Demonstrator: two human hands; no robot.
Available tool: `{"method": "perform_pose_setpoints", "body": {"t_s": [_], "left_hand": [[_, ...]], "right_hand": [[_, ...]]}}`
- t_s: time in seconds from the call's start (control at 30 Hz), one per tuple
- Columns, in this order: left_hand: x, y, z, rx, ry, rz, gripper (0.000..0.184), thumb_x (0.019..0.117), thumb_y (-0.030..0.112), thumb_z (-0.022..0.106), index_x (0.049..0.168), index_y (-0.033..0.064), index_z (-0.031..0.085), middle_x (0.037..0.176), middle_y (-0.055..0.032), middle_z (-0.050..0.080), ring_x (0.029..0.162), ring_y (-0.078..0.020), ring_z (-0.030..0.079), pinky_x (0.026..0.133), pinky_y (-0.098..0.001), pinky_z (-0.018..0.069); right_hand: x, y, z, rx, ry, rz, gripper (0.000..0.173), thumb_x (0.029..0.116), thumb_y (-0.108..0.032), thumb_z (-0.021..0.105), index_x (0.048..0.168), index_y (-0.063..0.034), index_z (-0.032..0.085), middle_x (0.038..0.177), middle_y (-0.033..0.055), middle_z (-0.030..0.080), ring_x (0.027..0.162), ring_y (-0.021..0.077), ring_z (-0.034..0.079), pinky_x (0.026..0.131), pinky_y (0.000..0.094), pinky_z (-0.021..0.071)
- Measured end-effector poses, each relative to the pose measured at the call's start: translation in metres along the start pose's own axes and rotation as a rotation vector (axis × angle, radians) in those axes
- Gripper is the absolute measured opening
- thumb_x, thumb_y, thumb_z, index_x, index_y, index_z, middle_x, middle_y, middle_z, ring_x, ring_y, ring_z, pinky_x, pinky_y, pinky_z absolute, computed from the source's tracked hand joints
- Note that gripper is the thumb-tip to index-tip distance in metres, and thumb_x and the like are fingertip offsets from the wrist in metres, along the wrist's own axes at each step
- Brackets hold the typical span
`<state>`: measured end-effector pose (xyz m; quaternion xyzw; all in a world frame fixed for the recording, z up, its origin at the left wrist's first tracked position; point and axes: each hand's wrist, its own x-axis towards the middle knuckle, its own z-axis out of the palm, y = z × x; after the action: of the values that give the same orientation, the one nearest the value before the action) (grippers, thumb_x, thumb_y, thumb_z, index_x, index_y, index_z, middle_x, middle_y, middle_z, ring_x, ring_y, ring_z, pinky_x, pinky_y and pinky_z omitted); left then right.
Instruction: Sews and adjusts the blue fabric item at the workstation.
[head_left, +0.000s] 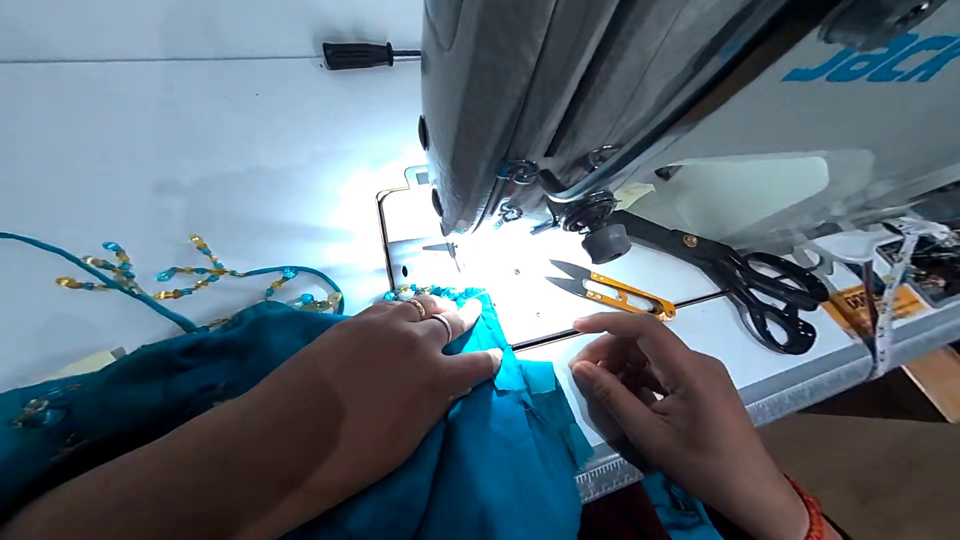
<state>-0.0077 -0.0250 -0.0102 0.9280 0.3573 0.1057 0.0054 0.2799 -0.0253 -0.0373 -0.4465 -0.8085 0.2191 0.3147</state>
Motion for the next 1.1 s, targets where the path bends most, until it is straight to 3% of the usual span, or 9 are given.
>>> {"method": "perform_pose_setpoints", "body": {"t_s": [0.1, 0.17, 0.23, 0.43, 0.6, 0.73, 0.83, 1.0, 1.1], "left_hand": [[0.000, -0.001, 0.001, -0.001, 0.002, 0.009, 0.039, 0.1030, 0.034, 0.041, 0.119, 0.0339, 0.076, 0.124, -0.0046, 0.073, 0.122, -0.0251, 0.066, 0.098, -0.0404, 0.0555], [-0.001, -0.001, 0.001, 0.003, 0.005, 0.009, 0.040, 0.1038, 0.033, 0.039, 0.119, 0.0339, 0.077, 0.125, -0.0047, 0.073, 0.123, -0.0253, 0.066, 0.098, -0.0411, 0.0552], [0.000, -0.001, 0.002, 0.007, 0.017, 0.008, 0.040, 0.1033, 0.032, 0.039, 0.118, 0.0335, 0.077, 0.126, -0.0057, 0.072, 0.122, -0.0261, 0.066, 0.096, -0.0418, 0.0557], [-0.001, -0.001, 0.005, 0.003, 0.035, 0.013, 0.040, 0.1045, 0.034, 0.039, 0.120, 0.0335, 0.076, 0.132, -0.0068, 0.069, 0.123, -0.0262, 0.066, 0.097, -0.0415, 0.0552], [-0.002, -0.001, 0.006, 0.010, 0.046, 0.022, 0.041, 0.1055, 0.033, 0.037, 0.122, 0.0332, 0.075, 0.133, -0.0051, 0.069, 0.123, -0.0264, 0.066, 0.095, -0.0425, 0.0548], [0.000, -0.001, 0.007, 0.014, 0.041, 0.038, 0.041, 0.1050, 0.033, 0.037, 0.119, 0.0337, 0.075, 0.132, -0.0021, 0.070, 0.122, -0.0254, 0.066, 0.092, -0.0418, 0.0547], [0.000, -0.001, 0.008, 0.007, 0.051, 0.042, 0.041, 0.1049, 0.030, 0.038, 0.120, 0.0312, 0.076, 0.133, -0.0028, 0.070, 0.123, -0.0253, 0.065, 0.099, -0.0410, 0.0538], [0.002, -0.002, 0.007, -0.052, 0.135, -0.052, 0.038, 0.0977, 0.039, 0.047, 0.112, 0.0249, 0.079, 0.112, 0.0015, 0.076, 0.112, -0.0150, 0.070, 0.092, -0.0274, 0.0555], [0.002, -0.003, 0.008, -0.043, 0.132, -0.079, 0.041, 0.0958, 0.043, 0.047, 0.113, 0.0224, 0.078, 0.108, 0.0038, 0.075, 0.109, -0.0128, 0.069, 0.089, -0.0258, 0.0554]], "right_hand": [[0.007, 0.004, -0.001, -0.048, 0.005, -0.150, 0.022, 0.0995, -0.025, 0.058, 0.118, -0.0152, 0.066, 0.096, -0.0067, 0.067, 0.073, -0.0040, 0.058, 0.062, 0.0124, 0.0502], [0.011, 0.004, 0.001, -0.049, -0.067, -0.307, 0.024, 0.1019, -0.026, 0.056, 0.119, -0.0156, 0.070, 0.119, -0.0021, 0.068, 0.109, 0.0044, 0.062, 0.090, 0.0211, 0.0526], [0.014, 0.006, 0.009, -0.058, -0.128, -0.462, 0.027, 0.1033, -0.020, 0.051, 0.118, -0.0151, 0.074, 0.129, 0.0005, 0.069, 0.128, 0.0142, 0.058, 0.107, 0.0311, 0.0478], [0.018, 0.012, 0.018, -0.109, -0.123, -0.613, 0.031, 0.1002, -0.013, 0.046, 0.111, -0.0124, 0.076, 0.119, 0.0017, 0.074, 0.122, 0.0169, 0.062, 0.096, 0.0321, 0.0468], [0.035, 0.015, 0.011, 0.017, -0.155, -0.572, 0.036, 0.1012, -0.020, 0.041, 0.107, -0.0107, 0.076, 0.113, 0.0020, 0.073, 0.114, 0.0140, 0.063, 0.095, 0.0308, 0.0488], [0.058, 0.014, 0.014, -0.128, -0.186, -0.563, 0.038, 0.1054, -0.031, 0.045, 0.122, -0.0117, 0.073, 0.123, 0.0036, 0.072, 0.109, 0.0158, 0.064, 0.090, 0.0336, 0.0488], [0.068, 0.013, 0.019, -0.225, -0.184, -0.597, 0.030, 0.1012, -0.033, 0.053, 0.107, -0.0126, 0.074, 0.108, 0.0019, 0.075, 0.095, 0.0157, 0.065, 0.081, 0.0336, 0.0470], [0.068, 0.013, 0.021, -0.299, -0.164, -0.652, 0.027, 0.1018, -0.029, 0.052, 0.097, -0.0137, 0.074, 0.109, 0.0022, 0.075, 0.103, 0.0184, 0.066, 0.084, 0.0351, 0.0480], [0.066, 0.012, 0.022, -0.309, -0.158, -0.658, 0.026, 0.1016, -0.028, 0.052, 0.102, -0.0140, 0.074, 0.105, 0.0026, 0.074, 0.101, 0.0189, 0.066, 0.082, 0.0350, 0.0472]]}}
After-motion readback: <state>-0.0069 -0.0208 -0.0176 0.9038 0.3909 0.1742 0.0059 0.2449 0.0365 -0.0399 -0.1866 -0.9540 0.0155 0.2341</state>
